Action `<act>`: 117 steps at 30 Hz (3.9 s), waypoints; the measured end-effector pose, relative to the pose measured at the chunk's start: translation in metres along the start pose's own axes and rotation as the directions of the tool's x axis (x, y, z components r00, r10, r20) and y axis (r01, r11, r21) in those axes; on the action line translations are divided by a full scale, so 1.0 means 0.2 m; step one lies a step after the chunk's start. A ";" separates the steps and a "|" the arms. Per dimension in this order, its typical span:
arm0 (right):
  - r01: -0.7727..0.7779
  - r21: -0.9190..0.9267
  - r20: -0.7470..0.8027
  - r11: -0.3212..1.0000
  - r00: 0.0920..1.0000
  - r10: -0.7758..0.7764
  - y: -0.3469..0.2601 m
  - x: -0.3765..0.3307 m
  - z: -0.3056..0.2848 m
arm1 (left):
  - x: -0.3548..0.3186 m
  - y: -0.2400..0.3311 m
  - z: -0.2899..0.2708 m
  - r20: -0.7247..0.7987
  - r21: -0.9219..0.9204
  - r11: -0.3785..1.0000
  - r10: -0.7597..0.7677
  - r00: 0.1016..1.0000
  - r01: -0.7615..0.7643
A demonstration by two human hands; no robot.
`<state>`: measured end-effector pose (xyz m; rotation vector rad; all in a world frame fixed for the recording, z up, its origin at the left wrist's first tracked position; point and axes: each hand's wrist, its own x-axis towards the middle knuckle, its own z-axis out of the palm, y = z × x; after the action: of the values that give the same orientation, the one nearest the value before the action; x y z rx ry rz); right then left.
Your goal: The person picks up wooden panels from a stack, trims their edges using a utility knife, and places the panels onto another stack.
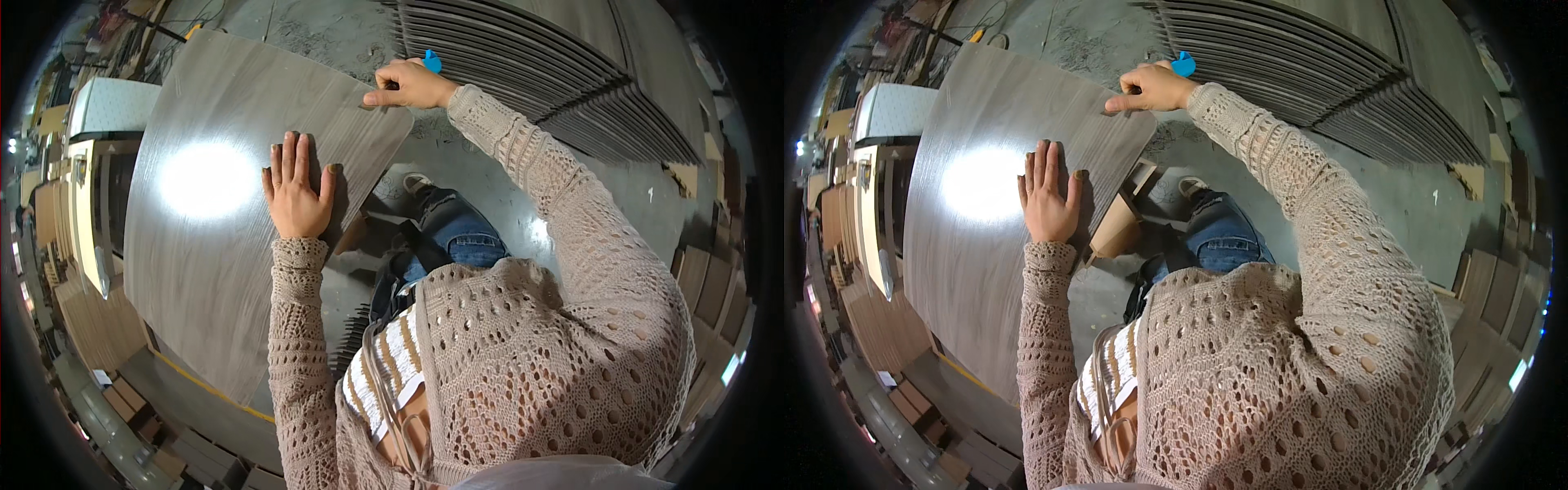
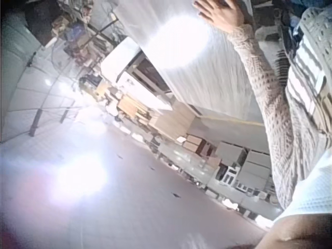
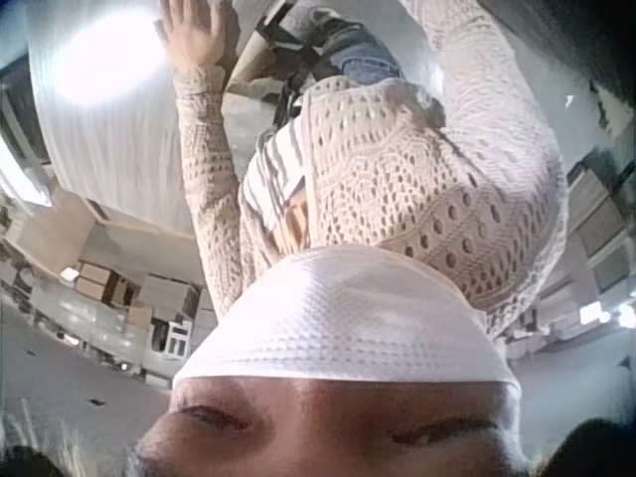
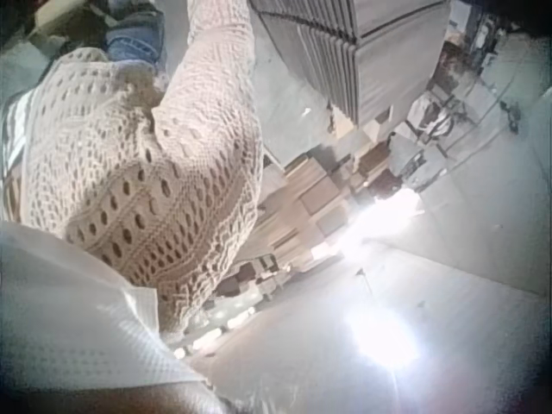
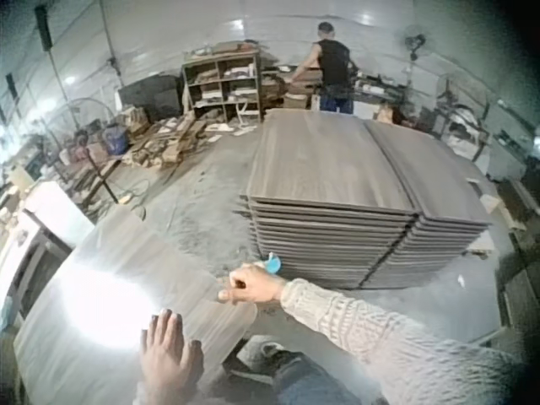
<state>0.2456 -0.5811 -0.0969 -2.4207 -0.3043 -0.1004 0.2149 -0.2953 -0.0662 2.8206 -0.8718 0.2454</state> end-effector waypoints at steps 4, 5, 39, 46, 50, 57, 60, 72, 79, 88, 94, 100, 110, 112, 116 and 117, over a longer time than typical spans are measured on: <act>-0.049 0.037 -0.072 0.998 0.996 0.052 -0.04 -0.22 0.00 | -0.01 -0.01 -0.02 0.017 -0.010 1.000 0.025 1.000 -0.025; -0.039 0.005 -0.096 0.999 0.995 0.040 -0.07 -0.30 -0.01 | -0.02 -0.01 -0.02 0.022 -0.016 1.000 0.026 0.999 -0.026; -0.144 0.174 -0.193 0.974 0.965 0.177 0.07 -0.12 0.06 | 0.05 0.02 0.06 -0.054 -0.046 0.999 -0.030 0.998 0.028; -0.154 -0.053 -0.414 0.987 0.902 0.119 -0.14 -0.57 0.31 | 0.00 0.06 0.11 -0.076 -0.059 0.998 -0.014 0.997 0.010; -0.212 0.529 -0.637 0.822 0.541 0.550 -0.10 -0.37 0.38 | 0.13 0.00 0.13 -0.114 -0.037 0.999 -0.009 0.993 0.005; -0.468 0.345 -0.612 0.814 0.545 0.573 0.00 -0.15 0.24 | -0.04 -0.25 0.11 -0.169 -0.226 0.974 -0.053 0.984 0.014; -0.508 0.397 -0.571 0.764 0.515 0.639 0.06 -0.19 0.21 | -0.32 -0.59 0.01 -0.095 -0.294 0.893 -0.383 0.919 0.342; -0.472 0.430 -0.616 0.770 0.471 0.632 0.16 -0.05 0.20 | -1.67 -1.22 -0.33 -0.036 -0.213 -0.153 -0.986 -0.164 0.965; -0.511 0.290 -0.613 0.809 0.551 0.567 0.33 0.19 0.09 | -1.85 -0.89 -0.28 -0.047 -0.291 -0.016 -0.998 -0.031 0.957; -0.455 0.229 -0.486 0.861 0.713 0.506 0.39 0.55 0.02 | -2.03 -0.28 -0.23 -0.056 -0.364 -0.117 -0.987 -0.147 0.924; -0.322 0.273 -0.513 0.906 0.748 0.421 0.28 0.67 0.15 | -2.13 -0.04 -0.24 0.019 -0.486 -0.208 -0.974 -0.228 0.849; -0.150 0.363 -0.427 0.920 0.851 0.307 -0.04 0.57 0.32 | -2.19 -0.02 -0.23 -0.041 -0.448 -0.240 -0.957 -0.288 0.861; -0.156 0.395 -0.254 0.905 0.928 0.271 -0.22 0.55 0.44 | -2.26 -0.15 -0.24 -0.045 -0.458 -0.276 -0.942 -0.332 0.845; -0.269 0.351 -0.373 0.897 0.839 0.397 -0.16 0.68 0.37 | -2.25 -0.17 -0.27 -0.036 -0.433 -0.285 -0.942 -0.332 0.855; -0.310 0.242 -0.508 0.919 0.766 0.393 -0.09 0.85 0.41 | -2.28 -0.19 -0.24 -0.081 -0.404 -0.268 -0.942 -0.326 0.874; -0.310 0.222 -0.510 0.924 0.771 0.381 -0.12 0.85 0.44 | -2.27 -0.18 -0.24 -0.081 -0.402 -0.275 -0.940 -0.333 0.874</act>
<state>0.4029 -0.4743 -0.1221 -2.1643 0.3922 -0.5774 -0.1398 -0.0090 -0.1183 2.0397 1.6168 0.3583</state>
